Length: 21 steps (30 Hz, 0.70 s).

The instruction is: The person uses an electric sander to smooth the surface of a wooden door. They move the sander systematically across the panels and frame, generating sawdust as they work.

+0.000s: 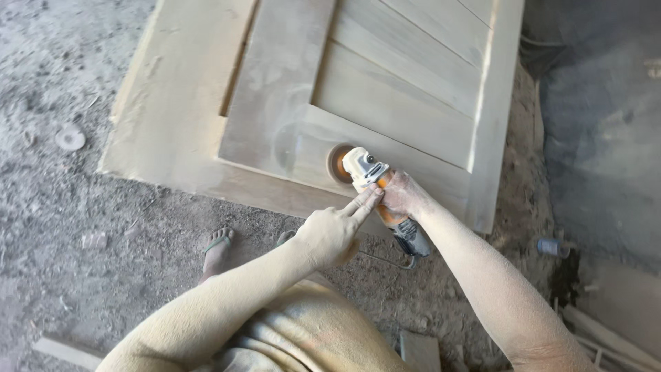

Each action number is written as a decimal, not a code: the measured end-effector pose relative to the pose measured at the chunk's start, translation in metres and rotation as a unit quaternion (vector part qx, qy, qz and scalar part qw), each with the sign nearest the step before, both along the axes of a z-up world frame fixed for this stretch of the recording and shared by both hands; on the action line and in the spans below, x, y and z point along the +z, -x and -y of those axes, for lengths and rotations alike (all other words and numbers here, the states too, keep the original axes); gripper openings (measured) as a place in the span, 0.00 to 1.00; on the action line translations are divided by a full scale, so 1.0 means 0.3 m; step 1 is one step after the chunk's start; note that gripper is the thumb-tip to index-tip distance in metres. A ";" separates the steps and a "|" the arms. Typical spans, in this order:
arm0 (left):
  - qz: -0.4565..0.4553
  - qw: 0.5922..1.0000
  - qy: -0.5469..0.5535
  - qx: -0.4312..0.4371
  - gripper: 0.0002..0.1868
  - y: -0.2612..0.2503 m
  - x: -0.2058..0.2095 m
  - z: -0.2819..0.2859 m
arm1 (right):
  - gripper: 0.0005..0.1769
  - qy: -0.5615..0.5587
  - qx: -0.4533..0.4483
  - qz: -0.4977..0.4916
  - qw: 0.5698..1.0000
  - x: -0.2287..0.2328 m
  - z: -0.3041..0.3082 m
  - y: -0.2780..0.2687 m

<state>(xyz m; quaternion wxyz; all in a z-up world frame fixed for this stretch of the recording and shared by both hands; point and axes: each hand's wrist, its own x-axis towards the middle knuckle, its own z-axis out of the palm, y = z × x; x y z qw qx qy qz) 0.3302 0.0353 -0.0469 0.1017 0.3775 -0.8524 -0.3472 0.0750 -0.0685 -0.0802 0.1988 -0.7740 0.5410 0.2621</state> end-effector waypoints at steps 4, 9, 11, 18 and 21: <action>0.048 0.996 -0.023 -0.077 0.54 0.158 0.031 0.068 | 0.27 0.017 -0.046 -0.006 0.999 -0.037 -0.031 0.209; 0.103 0.982 -0.033 -0.155 0.53 0.356 0.075 0.116 | 0.21 0.020 -0.127 0.015 0.992 -0.051 -0.088 0.454; 0.112 0.977 -0.009 -0.180 0.52 0.439 0.089 0.130 | 0.21 0.003 -0.197 0.004 0.980 -0.040 -0.099 0.535; 0.119 0.964 -0.004 -0.237 0.49 0.763 0.133 0.171 | 0.15 -0.045 -0.449 0.136 0.882 0.079 -0.193 0.794; 0.109 0.960 -0.006 -0.257 0.46 0.887 0.159 0.186 | 0.17 -0.060 -0.564 0.220 0.794 0.152 -0.236 0.870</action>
